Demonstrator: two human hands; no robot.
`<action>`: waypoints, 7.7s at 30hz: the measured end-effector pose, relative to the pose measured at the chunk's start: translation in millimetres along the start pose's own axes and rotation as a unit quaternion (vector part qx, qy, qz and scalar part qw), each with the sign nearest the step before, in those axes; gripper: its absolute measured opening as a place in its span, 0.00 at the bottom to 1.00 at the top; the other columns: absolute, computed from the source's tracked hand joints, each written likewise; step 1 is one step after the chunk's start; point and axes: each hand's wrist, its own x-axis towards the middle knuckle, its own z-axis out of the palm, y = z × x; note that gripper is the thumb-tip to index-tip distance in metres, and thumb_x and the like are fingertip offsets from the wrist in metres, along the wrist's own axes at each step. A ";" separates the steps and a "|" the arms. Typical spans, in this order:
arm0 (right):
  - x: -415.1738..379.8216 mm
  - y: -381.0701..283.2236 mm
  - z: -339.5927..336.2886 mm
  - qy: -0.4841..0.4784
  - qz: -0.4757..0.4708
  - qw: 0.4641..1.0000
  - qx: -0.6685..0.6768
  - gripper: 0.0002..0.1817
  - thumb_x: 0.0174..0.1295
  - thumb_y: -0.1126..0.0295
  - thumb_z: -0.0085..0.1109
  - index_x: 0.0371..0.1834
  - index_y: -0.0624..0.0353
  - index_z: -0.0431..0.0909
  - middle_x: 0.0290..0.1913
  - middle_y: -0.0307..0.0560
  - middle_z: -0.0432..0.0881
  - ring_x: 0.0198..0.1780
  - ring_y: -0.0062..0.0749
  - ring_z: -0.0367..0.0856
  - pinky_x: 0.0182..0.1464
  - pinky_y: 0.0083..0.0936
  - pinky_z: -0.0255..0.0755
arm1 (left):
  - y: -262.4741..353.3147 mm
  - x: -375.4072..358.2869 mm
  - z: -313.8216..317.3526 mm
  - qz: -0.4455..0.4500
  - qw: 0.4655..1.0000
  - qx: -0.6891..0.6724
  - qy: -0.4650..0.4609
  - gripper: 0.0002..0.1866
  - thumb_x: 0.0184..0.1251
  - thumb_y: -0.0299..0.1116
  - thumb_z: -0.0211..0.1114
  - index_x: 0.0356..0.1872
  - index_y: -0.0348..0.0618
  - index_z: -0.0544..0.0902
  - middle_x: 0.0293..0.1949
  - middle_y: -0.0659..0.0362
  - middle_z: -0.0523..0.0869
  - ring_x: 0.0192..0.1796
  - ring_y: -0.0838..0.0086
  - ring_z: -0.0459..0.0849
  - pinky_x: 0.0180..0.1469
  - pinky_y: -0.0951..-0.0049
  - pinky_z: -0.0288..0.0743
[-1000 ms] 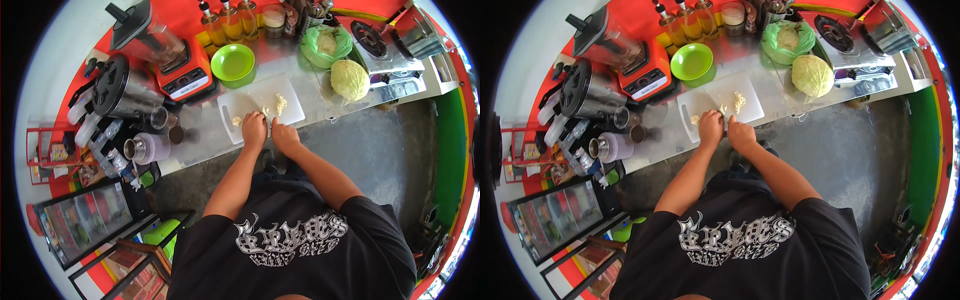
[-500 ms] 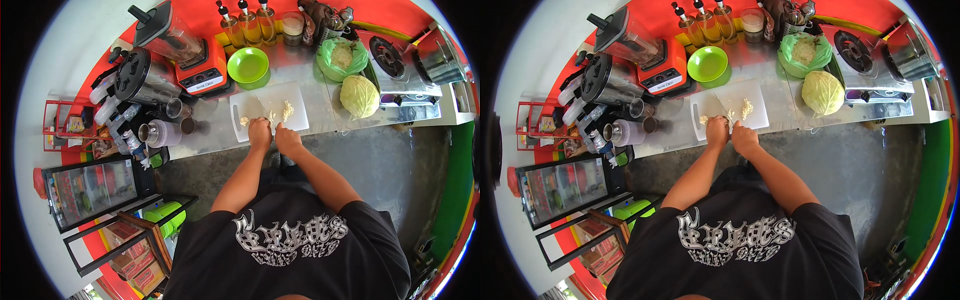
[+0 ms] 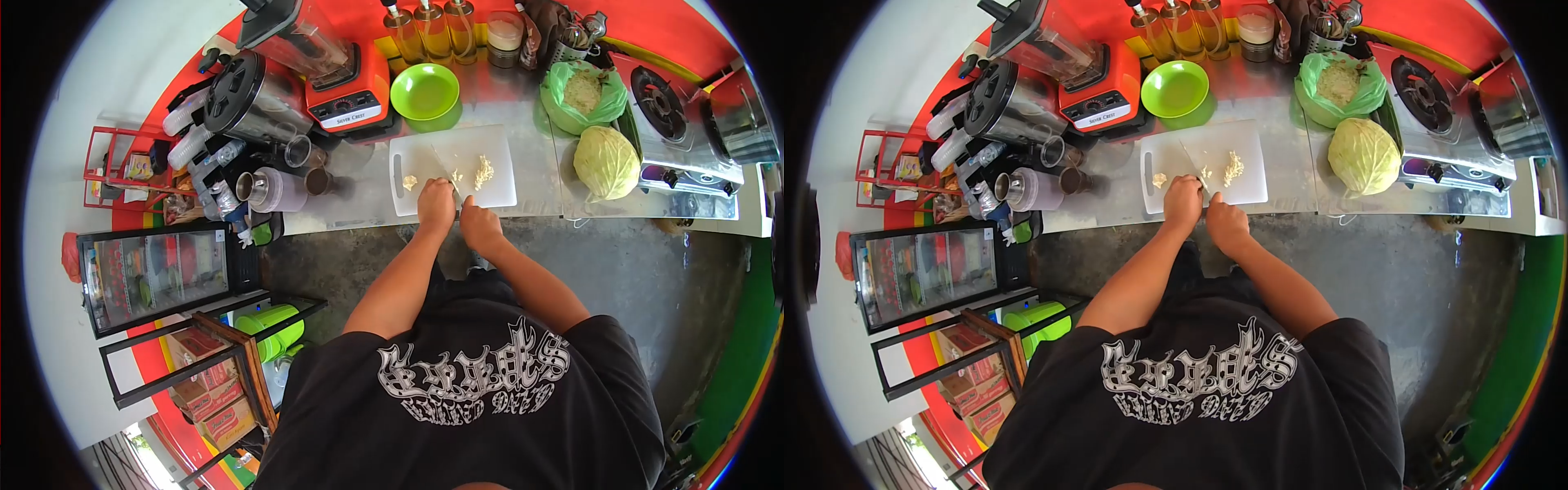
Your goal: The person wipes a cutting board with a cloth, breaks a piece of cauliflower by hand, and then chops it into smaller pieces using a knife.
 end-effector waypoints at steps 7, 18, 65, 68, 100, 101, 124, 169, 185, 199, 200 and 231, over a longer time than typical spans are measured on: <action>0.5 1.3 -3.1 0.028 -0.032 0.998 -0.042 0.14 0.62 0.77 0.62 0.47 0.66 0.69 0.39 0.65 0.89 0.43 0.59 0.92 0.43 0.46 0.87 | -8.7 4.1 -10.8 0.020 0.997 -0.057 -0.040 0.05 0.58 0.21 0.64 0.32 0.39 0.87 0.41 0.52 0.88 0.51 0.54 0.84 0.54 0.57 0.80; 4.6 -0.3 -7.1 0.039 -0.045 0.991 -0.121 0.10 0.71 0.70 0.53 0.49 0.64 0.72 0.39 0.60 0.91 0.44 0.52 0.93 0.45 0.42 0.87 | -9.9 5.0 -12.8 -0.035 0.992 -0.115 -0.026 0.07 0.58 0.22 0.69 0.38 0.36 0.87 0.43 0.48 0.86 0.49 0.48 0.85 0.54 0.53 0.79; 9.8 -3.3 1.8 0.007 -0.044 0.993 -0.106 0.14 0.69 0.71 0.54 0.52 0.67 0.69 0.44 0.67 0.90 0.48 0.61 0.91 0.52 0.49 0.84 | -20.6 -8.5 4.8 -0.072 0.973 -0.212 0.052 0.04 0.64 0.25 0.67 0.37 0.37 0.85 0.38 0.45 0.84 0.44 0.44 0.84 0.48 0.49 0.79; 19.4 -4.2 -5.7 0.001 -0.051 0.993 -0.103 0.14 0.69 0.71 0.54 0.53 0.68 0.70 0.45 0.69 0.89 0.50 0.63 0.90 0.53 0.51 0.83 | -20.0 -8.7 3.1 -0.058 0.976 -0.204 0.045 0.04 0.64 0.25 0.65 0.36 0.36 0.85 0.39 0.45 0.84 0.46 0.44 0.84 0.50 0.49 0.79; 16.2 -9.8 6.4 -0.007 -0.025 0.995 -0.101 0.14 0.69 0.72 0.57 0.53 0.64 0.68 0.42 0.62 0.90 0.47 0.56 0.92 0.49 0.46 0.85 | -28.5 -2.1 -5.7 -0.036 0.985 -0.170 0.011 0.03 0.58 0.25 0.72 0.31 0.36 0.87 0.37 0.44 0.85 0.44 0.47 0.85 0.49 0.52 0.79; 17.4 -8.0 9.6 0.000 -0.026 0.996 -0.090 0.13 0.70 0.73 0.55 0.53 0.64 0.68 0.42 0.61 0.90 0.46 0.56 0.92 0.48 0.46 0.85 | -30.4 -1.3 -3.6 -0.041 0.987 -0.156 0.001 0.03 0.58 0.25 0.72 0.31 0.36 0.87 0.37 0.44 0.85 0.44 0.47 0.85 0.48 0.53 0.79; -7.3 24.2 -24.2 0.075 -0.036 0.996 0.032 0.19 0.77 0.55 0.54 0.50 0.63 0.73 0.43 0.67 0.88 0.48 0.65 0.88 0.50 0.56 0.80 | -27.5 -7.1 -18.3 0.017 0.993 -0.117 -0.003 0.07 0.61 0.24 0.69 0.41 0.40 0.88 0.43 0.49 0.86 0.51 0.50 0.84 0.55 0.56 0.79; -3.5 9.1 -8.6 0.009 -0.068 0.986 -0.152 0.19 0.77 0.56 0.56 0.50 0.64 0.69 0.36 0.61 0.90 0.40 0.56 0.92 0.42 0.47 0.85 | -27.0 -11.6 -18.2 0.068 0.997 -0.019 -0.034 0.06 0.64 0.28 0.65 0.31 0.44 0.90 0.40 0.59 0.86 0.50 0.60 0.85 0.50 0.61 0.83; 9.2 6.0 2.9 -0.012 -0.019 0.995 -0.102 0.15 0.75 0.61 0.54 0.52 0.61 0.70 0.42 0.61 0.91 0.47 0.56 0.92 0.49 0.48 0.83 | -28.0 8.8 -17.5 0.002 0.995 -0.069 -0.071 0.04 0.59 0.26 0.67 0.29 0.41 0.90 0.37 0.49 0.87 0.44 0.50 0.87 0.46 0.52 0.81; 2.1 0.8 -5.9 0.014 -0.028 0.994 -0.107 0.10 0.74 0.68 0.49 0.52 0.60 0.71 0.41 0.57 0.92 0.44 0.50 0.93 0.48 0.42 0.84 | -24.5 1.7 -14.1 -0.023 0.992 -0.120 -0.021 0.03 0.59 0.25 0.68 0.29 0.39 0.88 0.33 0.46 0.89 0.39 0.49 0.88 0.42 0.54 0.81; -0.5 -0.8 -11.7 0.005 -0.030 0.993 -0.118 0.10 0.74 0.67 0.49 0.52 0.60 0.70 0.41 0.57 0.92 0.44 0.50 0.93 0.48 0.42 0.84 | -24.2 1.4 -14.3 -0.026 0.992 -0.124 -0.018 0.03 0.59 0.25 0.68 0.29 0.39 0.88 0.33 0.46 0.89 0.39 0.49 0.88 0.42 0.54 0.81; -4.0 -5.4 -4.8 0.011 -0.025 0.995 -0.095 0.13 0.67 0.71 0.60 0.50 0.61 0.70 0.39 0.57 0.91 0.42 0.48 0.93 0.43 0.39 0.86 | -15.6 -13.4 -12.7 -0.046 0.989 -0.136 0.017 0.05 0.64 0.27 0.66 0.35 0.38 0.89 0.40 0.50 0.89 0.43 0.50 0.87 0.47 0.55 0.81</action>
